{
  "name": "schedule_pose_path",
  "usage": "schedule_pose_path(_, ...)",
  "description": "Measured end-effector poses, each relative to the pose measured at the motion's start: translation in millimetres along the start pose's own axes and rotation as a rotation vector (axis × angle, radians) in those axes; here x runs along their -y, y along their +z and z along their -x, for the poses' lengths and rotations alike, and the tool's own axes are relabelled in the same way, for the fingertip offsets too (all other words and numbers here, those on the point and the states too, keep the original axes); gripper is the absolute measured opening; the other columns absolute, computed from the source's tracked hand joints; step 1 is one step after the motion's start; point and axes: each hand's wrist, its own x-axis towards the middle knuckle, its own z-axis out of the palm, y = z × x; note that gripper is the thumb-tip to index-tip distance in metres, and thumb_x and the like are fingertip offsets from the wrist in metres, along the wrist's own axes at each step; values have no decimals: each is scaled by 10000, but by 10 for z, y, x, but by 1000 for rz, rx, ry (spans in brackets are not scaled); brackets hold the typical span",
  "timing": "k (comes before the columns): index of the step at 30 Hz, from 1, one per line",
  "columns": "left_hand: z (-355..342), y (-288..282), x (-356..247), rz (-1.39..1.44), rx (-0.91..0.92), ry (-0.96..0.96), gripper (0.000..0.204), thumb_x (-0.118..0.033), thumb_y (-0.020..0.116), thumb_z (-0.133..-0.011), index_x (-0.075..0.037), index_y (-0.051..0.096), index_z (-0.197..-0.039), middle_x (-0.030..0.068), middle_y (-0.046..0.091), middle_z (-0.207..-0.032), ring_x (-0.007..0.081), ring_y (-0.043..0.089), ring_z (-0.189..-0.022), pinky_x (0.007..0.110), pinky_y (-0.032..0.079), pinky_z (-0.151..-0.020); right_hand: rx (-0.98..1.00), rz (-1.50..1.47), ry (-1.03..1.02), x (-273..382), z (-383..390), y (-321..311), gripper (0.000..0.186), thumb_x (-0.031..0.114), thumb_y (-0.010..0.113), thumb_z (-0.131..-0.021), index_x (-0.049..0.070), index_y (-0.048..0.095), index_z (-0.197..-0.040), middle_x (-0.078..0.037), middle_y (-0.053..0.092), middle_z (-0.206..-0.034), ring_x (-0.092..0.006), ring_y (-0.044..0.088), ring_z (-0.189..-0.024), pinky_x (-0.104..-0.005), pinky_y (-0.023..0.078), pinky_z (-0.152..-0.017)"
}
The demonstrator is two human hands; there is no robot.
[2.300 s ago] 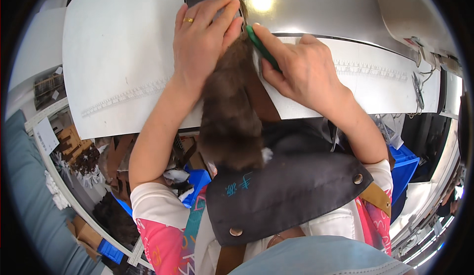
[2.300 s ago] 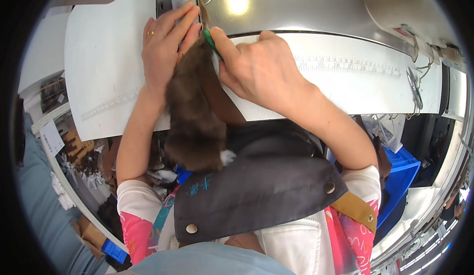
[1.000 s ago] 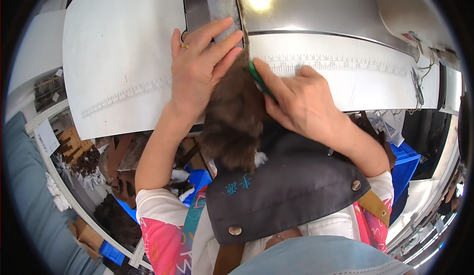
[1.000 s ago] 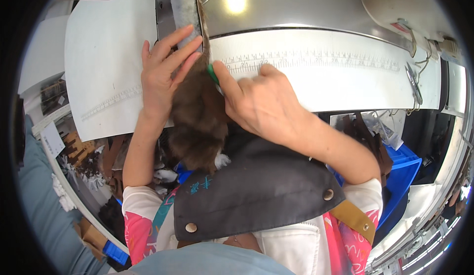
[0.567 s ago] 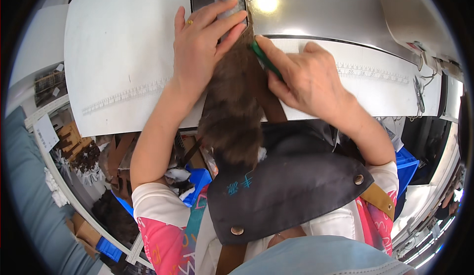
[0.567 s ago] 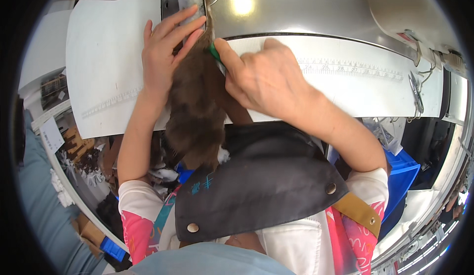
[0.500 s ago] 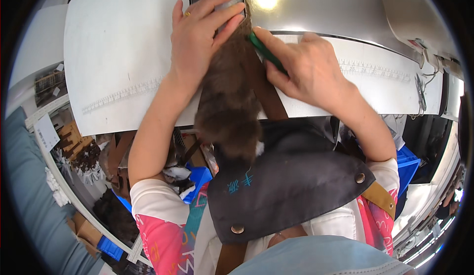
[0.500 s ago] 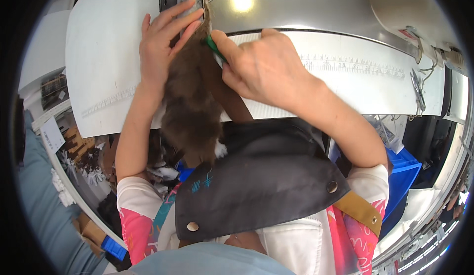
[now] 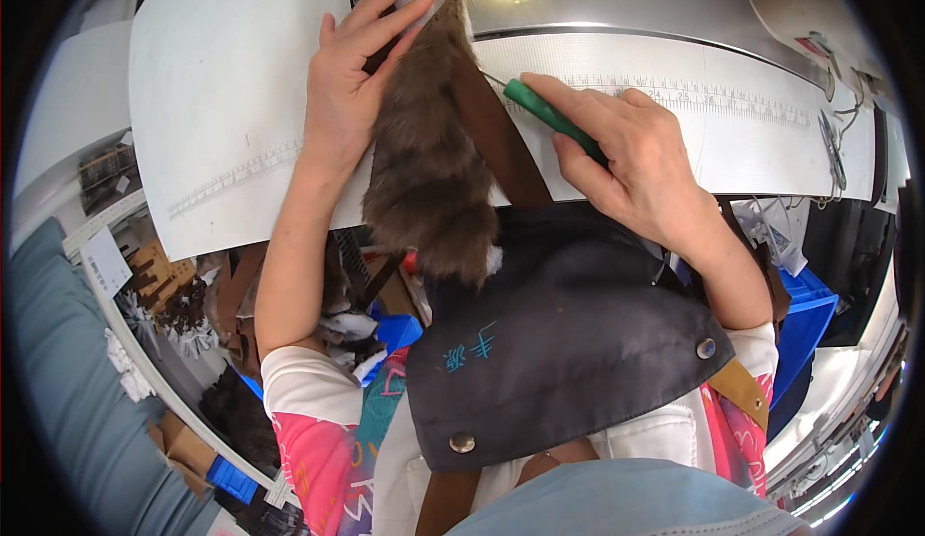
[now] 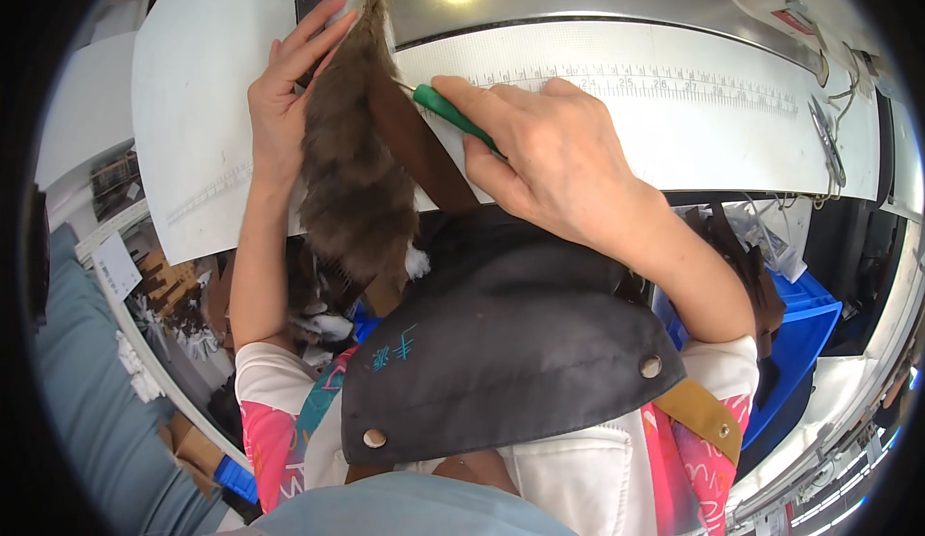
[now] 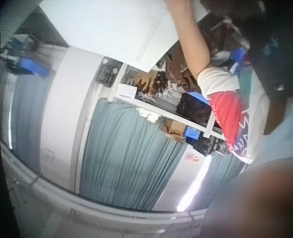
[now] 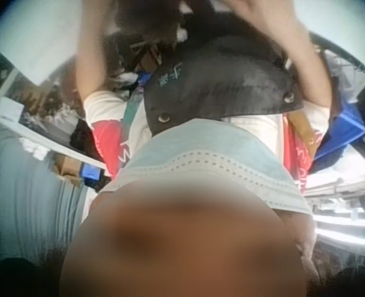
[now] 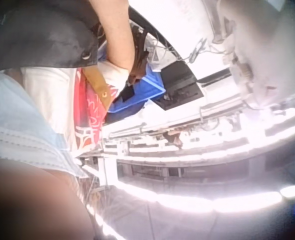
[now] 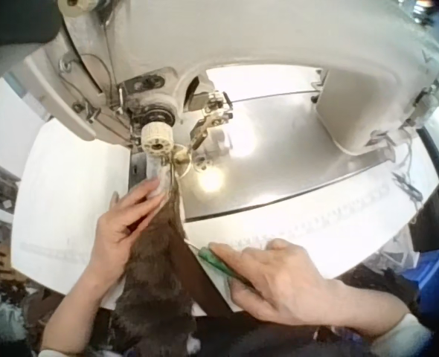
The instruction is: Sewing fur pieces and leather straps together using an industrial sewing machine.
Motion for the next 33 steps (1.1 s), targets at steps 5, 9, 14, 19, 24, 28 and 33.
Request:
schedule_pose_path(5, 19, -2, 39, 11, -1, 7, 301, -145, 571, -912, -183, 651, -1200, -7, 589, -1287, 156, 521, -1209, 513, 115, -1134, -60, -107, 22, -54, 7, -23, 356, 96, 591, -776, 41, 610, -1128, -153, 620, -732, -331, 601, -636, -396, 465, -588)
schedule_pose_path(9, 24, 4, 31, 1, -13, 7, 293, -162, 577, -914, -186, 653, -1196, -22, 593, -1281, 151, 522, -1207, 514, 121, -1135, 37, -146, 81, -68, -4, -73, 371, 77, 571, -792, 19, 606, -1157, -173, 593, -732, -288, 563, -620, -357, 463, -601)
schedule_pose_path(14, 34, 17, 49, -13, -20, 8, 287, -185, 569, -925, -191, 650, -1200, -33, 593, -1281, 150, 519, -1214, 519, 125, -1135, 90, -215, 170, -75, -43, -89, 357, 128, 556, -785, 43, 636, -1122, -194, 634, -790, -363, 620, -697, -401, 489, -632)
schedule_pose_path(19, 31, 19, 36, -26, -23, 25, 294, -169, 568, -924, -172, 643, -1209, -29, 594, -1281, 150, 518, -1216, 497, 156, -1135, 136, -212, -158, -332, -223, -107, 392, 107, 570, -740, 57, 646, -1122, -212, 635, -815, -378, 618, -730, -401, 495, -670)
schedule_pose_path(24, 41, 60, 18, 46, -37, 21, 286, -168, 617, -895, -180, 653, -1178, -24, 597, -1270, 204, 495, -1250, 540, 169, -1114, 291, -204, -212, -381, -442, -275, 401, 73, 566, -715, 50, 659, -1105, -228, 635, -815, -388, 611, -732, -421, 491, -679)
schedule_pose_path(28, 124, 109, -158, -47, -38, 14, 333, -210, 663, -862, -121, 644, -1182, 4, 593, -1282, 249, 482, -1262, 506, 237, -1088, 352, -108, -265, -270, -382, -342, 407, 43, 581, -709, 54, 654, -1109, -217, 638, -818, -380, 611, -738, -435, 490, -669)
schedule_pose_path(33, 293, 301, -217, -471, -113, 181, 297, -259, 674, -849, -167, 677, -1131, -19, 620, -1239, 174, 547, -1196, 527, 281, -1053, 361, -51, -201, -90, 72, -249, 444, 80, 611, -742, 62, 592, -1185, -110, 575, -728, -316, 600, -652, -428, 470, -618)
